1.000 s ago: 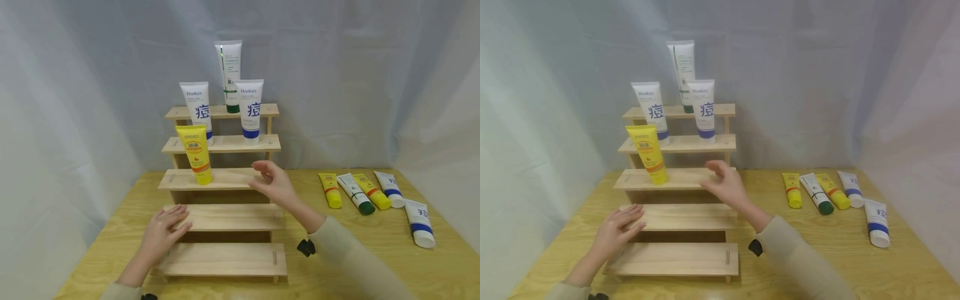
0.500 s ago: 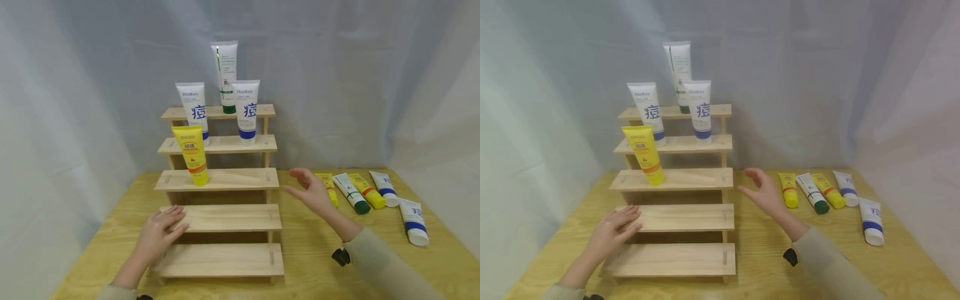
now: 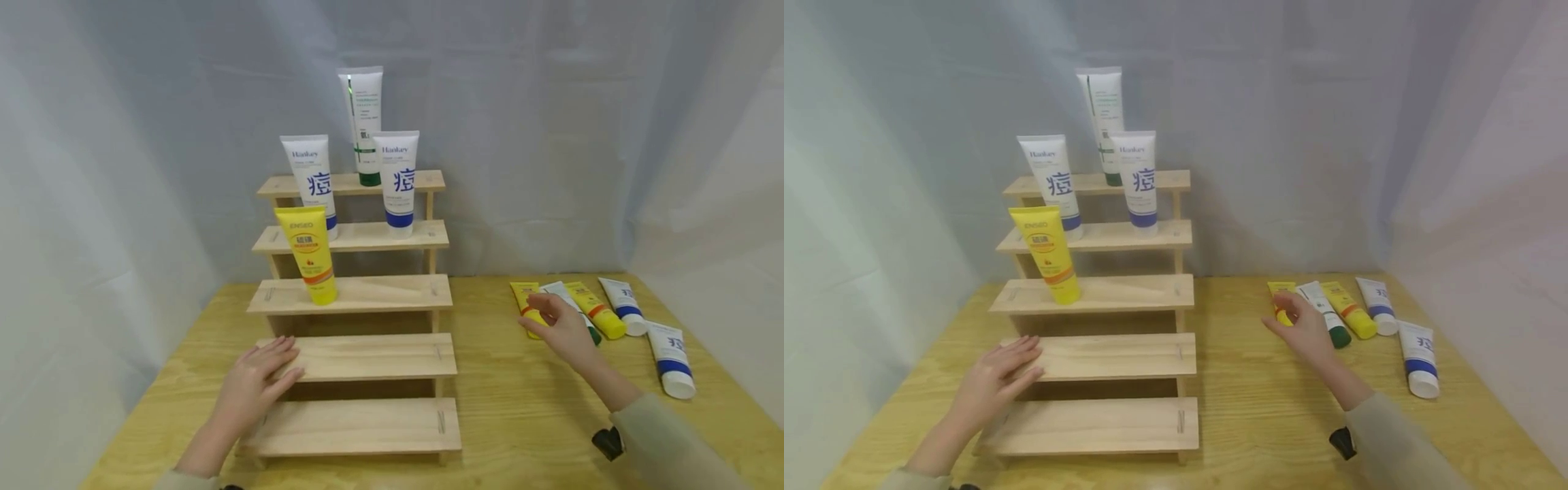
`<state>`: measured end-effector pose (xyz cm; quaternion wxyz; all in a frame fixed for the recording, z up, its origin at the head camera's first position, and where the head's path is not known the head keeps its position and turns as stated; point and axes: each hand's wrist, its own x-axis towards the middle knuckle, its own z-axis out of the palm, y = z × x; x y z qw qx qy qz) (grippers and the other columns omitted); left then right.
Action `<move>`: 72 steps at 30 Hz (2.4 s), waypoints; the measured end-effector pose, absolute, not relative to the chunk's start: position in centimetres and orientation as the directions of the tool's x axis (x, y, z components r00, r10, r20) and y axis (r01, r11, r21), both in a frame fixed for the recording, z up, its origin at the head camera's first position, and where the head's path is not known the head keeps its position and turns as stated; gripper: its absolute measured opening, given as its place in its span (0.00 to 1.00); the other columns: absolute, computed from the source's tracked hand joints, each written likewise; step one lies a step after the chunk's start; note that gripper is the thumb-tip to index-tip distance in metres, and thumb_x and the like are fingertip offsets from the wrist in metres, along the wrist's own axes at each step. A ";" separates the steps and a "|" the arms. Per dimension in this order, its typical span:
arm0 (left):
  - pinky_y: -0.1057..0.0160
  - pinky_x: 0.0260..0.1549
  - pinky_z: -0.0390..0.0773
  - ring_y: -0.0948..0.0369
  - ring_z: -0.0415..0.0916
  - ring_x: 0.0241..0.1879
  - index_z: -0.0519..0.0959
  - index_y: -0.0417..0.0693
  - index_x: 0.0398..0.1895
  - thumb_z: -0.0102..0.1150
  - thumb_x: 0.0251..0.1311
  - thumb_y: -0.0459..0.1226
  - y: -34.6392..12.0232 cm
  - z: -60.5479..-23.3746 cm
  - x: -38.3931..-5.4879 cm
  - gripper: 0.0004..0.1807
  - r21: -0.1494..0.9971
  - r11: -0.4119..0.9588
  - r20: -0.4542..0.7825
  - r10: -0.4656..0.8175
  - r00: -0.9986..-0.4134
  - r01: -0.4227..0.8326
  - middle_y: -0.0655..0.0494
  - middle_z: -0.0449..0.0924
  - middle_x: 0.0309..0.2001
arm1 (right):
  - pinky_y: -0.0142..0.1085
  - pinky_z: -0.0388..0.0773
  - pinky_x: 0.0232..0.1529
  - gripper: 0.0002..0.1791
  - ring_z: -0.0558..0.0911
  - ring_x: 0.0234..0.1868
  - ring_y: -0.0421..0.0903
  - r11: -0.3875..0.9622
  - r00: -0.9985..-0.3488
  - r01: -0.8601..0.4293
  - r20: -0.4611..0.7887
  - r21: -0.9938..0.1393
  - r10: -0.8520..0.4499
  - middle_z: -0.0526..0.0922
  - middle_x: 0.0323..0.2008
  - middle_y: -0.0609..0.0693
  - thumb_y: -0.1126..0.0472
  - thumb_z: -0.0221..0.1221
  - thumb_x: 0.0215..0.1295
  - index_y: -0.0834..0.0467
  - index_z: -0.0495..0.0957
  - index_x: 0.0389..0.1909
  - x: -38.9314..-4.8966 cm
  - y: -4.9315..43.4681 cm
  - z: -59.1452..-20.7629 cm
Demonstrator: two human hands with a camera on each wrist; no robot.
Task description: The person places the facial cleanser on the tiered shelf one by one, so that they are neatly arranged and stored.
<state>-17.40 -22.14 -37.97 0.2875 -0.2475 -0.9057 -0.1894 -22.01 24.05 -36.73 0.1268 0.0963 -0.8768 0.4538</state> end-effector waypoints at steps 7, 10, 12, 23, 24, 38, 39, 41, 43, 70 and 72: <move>0.44 0.49 0.62 0.49 0.71 0.49 0.79 0.37 0.41 0.63 0.47 0.43 -22.2 -38.2 -17.6 0.21 0.210 0.800 0.621 0.335 -0.709 0.562 0.47 0.76 0.48 | 0.51 0.64 0.53 0.29 0.68 0.52 0.62 0.592 -0.969 -0.209 0.244 -0.779 -0.020 0.70 0.50 0.68 0.55 0.58 0.57 0.70 0.65 0.53 -22.2 26.4 -37.6; 0.44 0.49 0.62 0.49 0.71 0.50 0.80 0.38 0.41 0.63 0.46 0.43 -22.3 -38.3 -17.7 0.20 0.220 0.804 0.608 0.331 -0.722 0.553 0.48 0.76 0.48 | 0.52 0.64 0.52 0.28 0.68 0.52 0.63 0.602 -0.973 -0.186 0.229 -0.777 -0.005 0.69 0.50 0.69 0.55 0.57 0.58 0.71 0.64 0.52 -22.6 27.2 -38.0; 0.44 0.49 0.62 0.50 0.71 0.50 0.80 0.38 0.41 0.64 0.46 0.43 -22.4 -38.4 -17.7 0.20 0.223 0.807 0.599 0.330 -0.729 0.548 0.49 0.76 0.48 | 0.52 0.65 0.52 0.28 0.68 0.52 0.63 0.609 -0.975 -0.174 0.222 -0.774 0.004 0.69 0.50 0.70 0.56 0.57 0.59 0.72 0.64 0.52 -23.0 27.6 -38.3; 0.43 0.48 0.63 0.50 0.72 0.49 0.80 0.38 0.40 0.64 0.47 0.41 -22.5 -38.0 -17.8 0.19 0.247 0.782 0.601 0.339 -0.724 0.572 0.49 0.77 0.47 | 0.52 0.66 0.49 0.31 0.68 0.50 0.64 0.680 -0.991 -0.066 0.126 -0.730 0.039 0.68 0.50 0.71 0.51 0.55 0.59 0.73 0.63 0.53 -25.1 29.0 -39.1; 0.43 0.48 0.63 0.50 0.72 0.49 0.80 0.38 0.40 0.64 0.46 0.41 -22.5 -38.0 -17.8 0.19 0.251 0.779 0.599 0.342 -0.724 0.575 0.49 0.77 0.47 | 0.52 0.66 0.49 0.31 0.68 0.50 0.64 0.689 -0.992 -0.056 0.118 -0.723 0.043 0.68 0.50 0.70 0.51 0.55 0.60 0.73 0.63 0.53 -25.2 29.0 -39.1; 0.45 0.50 0.63 0.51 0.72 0.49 0.80 0.39 0.40 0.66 0.44 0.40 -23.3 -38.4 -18.4 0.19 0.292 0.766 0.570 0.341 -0.747 0.573 0.50 0.77 0.47 | 0.51 0.68 0.47 0.29 0.70 0.47 0.63 0.720 -1.000 -0.013 0.021 -0.694 0.002 0.69 0.48 0.72 0.54 0.53 0.61 0.76 0.63 0.51 -27.8 28.9 -40.2; 0.45 0.49 0.63 0.51 0.72 0.49 0.80 0.39 0.39 0.66 0.43 0.40 -23.3 -38.4 -18.4 0.19 0.296 0.766 0.570 0.338 -0.749 0.571 0.50 0.77 0.46 | 0.51 0.68 0.47 0.29 0.70 0.47 0.63 0.723 -1.000 -0.011 0.017 -0.691 0.001 0.69 0.47 0.72 0.54 0.53 0.61 0.76 0.63 0.50 -27.9 28.9 -40.2; 0.46 0.49 0.63 0.51 0.72 0.49 0.80 0.39 0.39 0.67 0.43 0.40 -23.3 -38.4 -18.5 0.19 0.299 0.762 0.574 0.337 -0.746 0.574 0.50 0.77 0.46 | 0.51 0.68 0.47 0.29 0.70 0.47 0.63 0.729 -1.000 0.000 0.003 -0.685 0.004 0.69 0.48 0.72 0.54 0.52 0.61 0.77 0.63 0.51 -28.1 28.8 -40.3; 0.46 0.50 0.63 0.51 0.72 0.49 0.81 0.39 0.39 0.67 0.42 0.40 -23.3 -38.5 -18.5 0.19 0.294 0.763 0.579 0.338 -0.742 0.576 0.50 0.77 0.46 | 0.51 0.68 0.47 0.29 0.70 0.47 0.63 0.737 -1.000 0.024 -0.023 -0.675 0.012 0.68 0.48 0.72 0.54 0.52 0.62 0.77 0.62 0.51 -28.4 28.8 -40.4; 0.45 0.50 0.61 0.51 0.72 0.49 0.80 0.40 0.39 0.67 0.42 0.40 -23.2 -38.8 -18.3 0.19 0.305 0.762 0.597 0.314 -0.738 0.571 0.50 0.77 0.47 | 0.34 0.63 0.25 0.20 0.67 0.25 0.47 0.773 -0.989 0.112 -0.144 -0.625 0.028 0.69 0.23 0.54 0.54 0.53 0.59 0.72 0.69 0.32 -30.0 27.9 -42.0; 0.44 0.50 0.61 0.50 0.72 0.48 0.80 0.39 0.39 0.66 0.42 0.39 -23.2 -38.8 -18.3 0.19 0.300 0.759 0.602 0.319 -0.732 0.578 0.49 0.77 0.47 | 0.33 0.63 0.24 0.20 0.67 0.24 0.46 0.781 -0.991 0.106 -0.134 -0.615 0.029 0.69 0.22 0.53 0.54 0.53 0.58 0.71 0.69 0.32 -30.2 27.8 -42.3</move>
